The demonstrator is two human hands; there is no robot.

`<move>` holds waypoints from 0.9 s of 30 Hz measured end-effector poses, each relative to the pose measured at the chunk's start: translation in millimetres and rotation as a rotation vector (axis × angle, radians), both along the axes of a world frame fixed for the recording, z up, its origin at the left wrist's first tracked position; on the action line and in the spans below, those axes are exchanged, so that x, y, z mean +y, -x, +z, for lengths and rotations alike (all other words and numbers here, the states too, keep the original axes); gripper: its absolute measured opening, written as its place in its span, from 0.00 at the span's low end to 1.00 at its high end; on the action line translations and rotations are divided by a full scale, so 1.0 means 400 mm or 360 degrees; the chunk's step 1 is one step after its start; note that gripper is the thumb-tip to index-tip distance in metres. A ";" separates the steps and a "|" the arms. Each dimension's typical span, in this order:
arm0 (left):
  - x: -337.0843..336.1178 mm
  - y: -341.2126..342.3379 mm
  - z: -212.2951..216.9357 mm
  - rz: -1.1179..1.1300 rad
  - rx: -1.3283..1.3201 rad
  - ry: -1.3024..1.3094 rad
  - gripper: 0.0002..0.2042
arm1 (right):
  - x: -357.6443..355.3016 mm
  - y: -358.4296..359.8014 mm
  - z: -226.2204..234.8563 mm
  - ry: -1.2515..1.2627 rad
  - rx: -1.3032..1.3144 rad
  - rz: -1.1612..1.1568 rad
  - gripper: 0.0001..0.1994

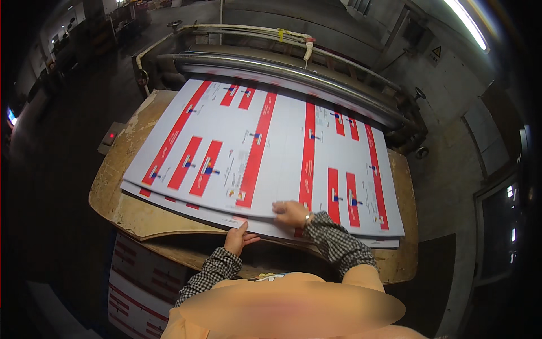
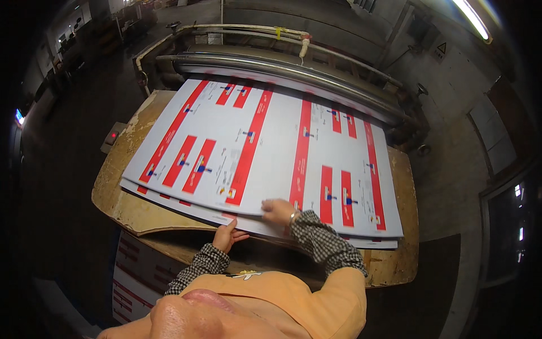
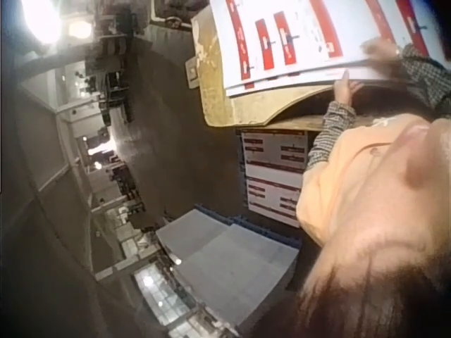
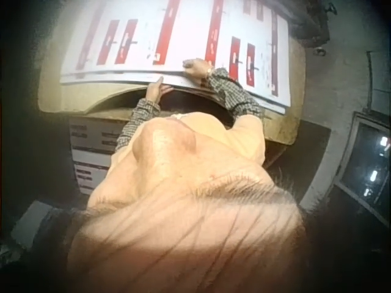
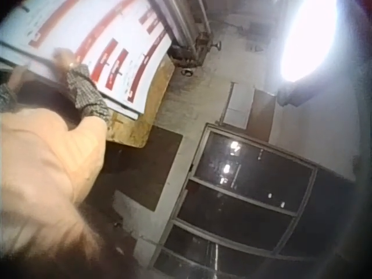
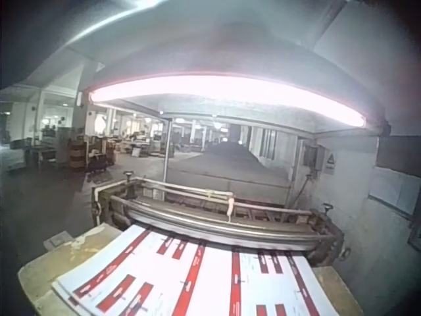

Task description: The recorder is aligning and stacking printed paper sheets on a large industrial paper-processing table.

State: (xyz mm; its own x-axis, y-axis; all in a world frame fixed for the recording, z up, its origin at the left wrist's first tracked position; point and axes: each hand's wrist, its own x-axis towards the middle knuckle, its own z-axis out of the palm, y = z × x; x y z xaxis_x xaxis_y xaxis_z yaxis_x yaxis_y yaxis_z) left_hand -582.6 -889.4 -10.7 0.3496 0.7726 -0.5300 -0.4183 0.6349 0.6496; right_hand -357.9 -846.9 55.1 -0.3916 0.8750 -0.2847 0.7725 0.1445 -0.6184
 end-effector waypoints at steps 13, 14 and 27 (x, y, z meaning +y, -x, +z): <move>-0.001 -0.001 0.040 -0.0013 -0.0060 -0.0082 0.15 | -0.083 0.090 -0.024 -0.0455 -0.0518 0.0385 0.41; -0.002 0.007 0.019 -0.0113 -0.0057 -0.0140 0.15 | -0.077 0.082 -0.023 -0.0464 -0.0509 0.0374 0.41; 0.000 -0.010 -0.032 0.0004 -0.0054 -0.0038 0.20 | -0.035 0.004 0.091 -0.0121 0.0379 0.0139 0.20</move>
